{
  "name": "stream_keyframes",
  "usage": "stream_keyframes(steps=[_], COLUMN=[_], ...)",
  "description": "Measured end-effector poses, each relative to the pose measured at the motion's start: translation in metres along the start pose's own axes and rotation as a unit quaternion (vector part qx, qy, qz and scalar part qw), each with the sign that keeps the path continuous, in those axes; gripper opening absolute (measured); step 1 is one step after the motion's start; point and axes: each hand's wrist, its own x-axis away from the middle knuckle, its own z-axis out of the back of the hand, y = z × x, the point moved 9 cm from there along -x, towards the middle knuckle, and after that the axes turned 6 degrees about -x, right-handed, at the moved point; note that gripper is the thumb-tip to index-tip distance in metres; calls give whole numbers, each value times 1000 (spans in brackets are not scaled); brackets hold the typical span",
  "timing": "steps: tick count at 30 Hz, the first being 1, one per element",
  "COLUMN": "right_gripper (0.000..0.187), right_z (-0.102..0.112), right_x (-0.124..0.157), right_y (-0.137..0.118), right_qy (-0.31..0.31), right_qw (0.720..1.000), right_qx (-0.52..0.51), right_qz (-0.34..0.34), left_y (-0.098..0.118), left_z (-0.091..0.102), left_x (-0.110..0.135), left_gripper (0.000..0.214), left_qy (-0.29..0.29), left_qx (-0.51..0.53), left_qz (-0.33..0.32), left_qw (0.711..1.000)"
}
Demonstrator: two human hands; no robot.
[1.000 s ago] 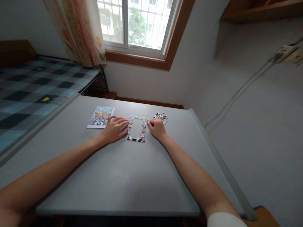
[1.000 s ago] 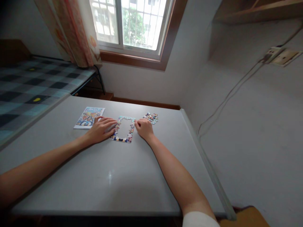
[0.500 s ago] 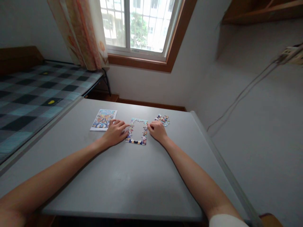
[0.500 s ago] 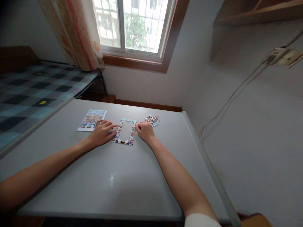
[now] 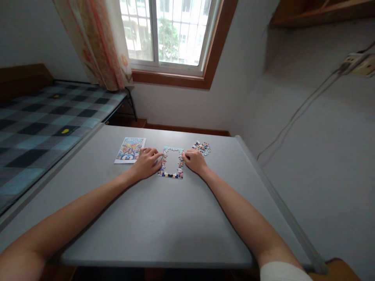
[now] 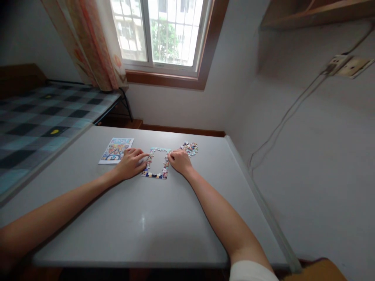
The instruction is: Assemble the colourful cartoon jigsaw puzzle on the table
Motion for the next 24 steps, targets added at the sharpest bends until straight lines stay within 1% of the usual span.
stream_keyframes(steps=[6, 10, 15, 24], right_gripper=[44, 44, 45, 47], right_z=[0, 1, 2, 1], right_x=[1, 1, 0, 1], right_y=[3, 2, 2, 3], right_qy=[3, 0, -7, 0], right_qw=[1000, 999, 1000, 1000], right_qx=[-23, -32, -23, -27], right_qz=[4, 11, 9, 12], left_y=[-2, 3, 3, 3], left_z=[0, 0, 0, -4], left_x=[-2, -3, -4, -5], left_gripper=[33, 33, 37, 37], left_qy=[1, -5, -7, -15], left_qx=[-5, -8, 2, 4], left_qz=[8, -3, -3, -1], left_qw=[1000, 1000, 1000, 1000])
